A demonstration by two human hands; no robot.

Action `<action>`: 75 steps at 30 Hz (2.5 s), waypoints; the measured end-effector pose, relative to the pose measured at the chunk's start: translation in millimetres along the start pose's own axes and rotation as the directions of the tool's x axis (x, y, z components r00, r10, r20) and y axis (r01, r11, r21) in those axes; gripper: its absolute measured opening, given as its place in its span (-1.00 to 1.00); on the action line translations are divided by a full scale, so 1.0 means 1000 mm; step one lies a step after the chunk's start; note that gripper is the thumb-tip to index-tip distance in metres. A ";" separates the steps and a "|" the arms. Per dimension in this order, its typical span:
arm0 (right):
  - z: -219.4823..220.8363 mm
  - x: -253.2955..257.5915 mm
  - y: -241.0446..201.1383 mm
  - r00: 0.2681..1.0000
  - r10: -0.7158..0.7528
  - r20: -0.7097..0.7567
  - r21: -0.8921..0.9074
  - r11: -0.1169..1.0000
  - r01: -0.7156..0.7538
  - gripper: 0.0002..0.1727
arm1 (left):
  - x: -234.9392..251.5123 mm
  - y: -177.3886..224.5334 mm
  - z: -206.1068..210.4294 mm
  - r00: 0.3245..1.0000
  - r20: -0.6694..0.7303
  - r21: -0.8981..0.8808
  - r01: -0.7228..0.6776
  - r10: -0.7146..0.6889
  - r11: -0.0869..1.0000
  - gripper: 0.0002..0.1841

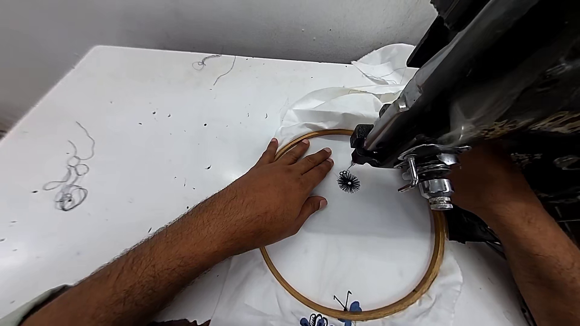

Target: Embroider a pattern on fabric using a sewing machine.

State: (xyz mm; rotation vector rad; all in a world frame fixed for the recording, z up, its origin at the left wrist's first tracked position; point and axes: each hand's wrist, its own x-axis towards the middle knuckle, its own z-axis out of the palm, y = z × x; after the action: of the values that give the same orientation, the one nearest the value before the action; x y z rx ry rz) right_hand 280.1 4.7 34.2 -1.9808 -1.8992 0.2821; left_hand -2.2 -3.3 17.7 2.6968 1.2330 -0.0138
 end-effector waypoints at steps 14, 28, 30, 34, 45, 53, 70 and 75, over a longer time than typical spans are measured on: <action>0.002 0.000 -0.003 1.000 -0.001 -0.017 0.018 1.000 0.001 -0.82 | -0.002 -0.003 -0.001 1.000 0.009 -0.003 0.000 0.000 1.000 -0.31; 0.008 0.005 0.005 0.994 -0.078 -0.073 0.024 0.996 0.080 -0.82 | -0.001 -0.005 -0.001 1.000 -0.003 -0.002 0.008 -0.008 1.000 -0.32; 0.004 0.004 0.002 0.997 -0.056 -0.044 0.021 0.998 0.057 -0.81 | 0.001 -0.004 0.001 1.000 -0.015 -0.006 0.002 -0.003 1.000 -0.32; 0.000 -0.002 0.000 1.000 -0.001 0.002 -0.001 1.000 0.001 -0.79 | -0.002 -0.002 0.000 1.000 0.004 -0.001 -0.007 0.007 1.000 -0.32; 0.000 -0.002 -0.003 1.000 -0.007 -0.015 0.015 1.000 0.008 -0.79 | -0.002 -0.002 0.000 1.000 -0.002 -0.002 -0.006 0.006 1.000 -0.32; 0.006 -0.001 -0.002 0.998 -0.042 -0.047 0.034 0.998 0.044 -0.85 | -0.005 -0.004 -0.004 1.000 0.019 0.008 0.018 -0.018 1.000 -0.32; 0.009 0.001 0.002 0.991 -0.109 -0.079 0.043 0.993 0.112 -0.82 | -0.002 -0.008 -0.003 1.000 0.003 -0.007 0.019 -0.019 1.000 -0.33; 0.010 0.001 0.004 0.995 -0.080 -0.059 0.032 0.996 0.082 -0.80 | -0.004 -0.006 -0.003 1.000 0.013 -0.001 0.008 -0.008 1.000 -0.33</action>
State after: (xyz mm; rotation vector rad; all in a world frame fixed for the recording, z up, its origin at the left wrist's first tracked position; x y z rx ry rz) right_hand 280.4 7.1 23.9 -1.8648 -1.9200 0.2312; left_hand -9.4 -1.9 19.8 2.6865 1.2396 -0.0309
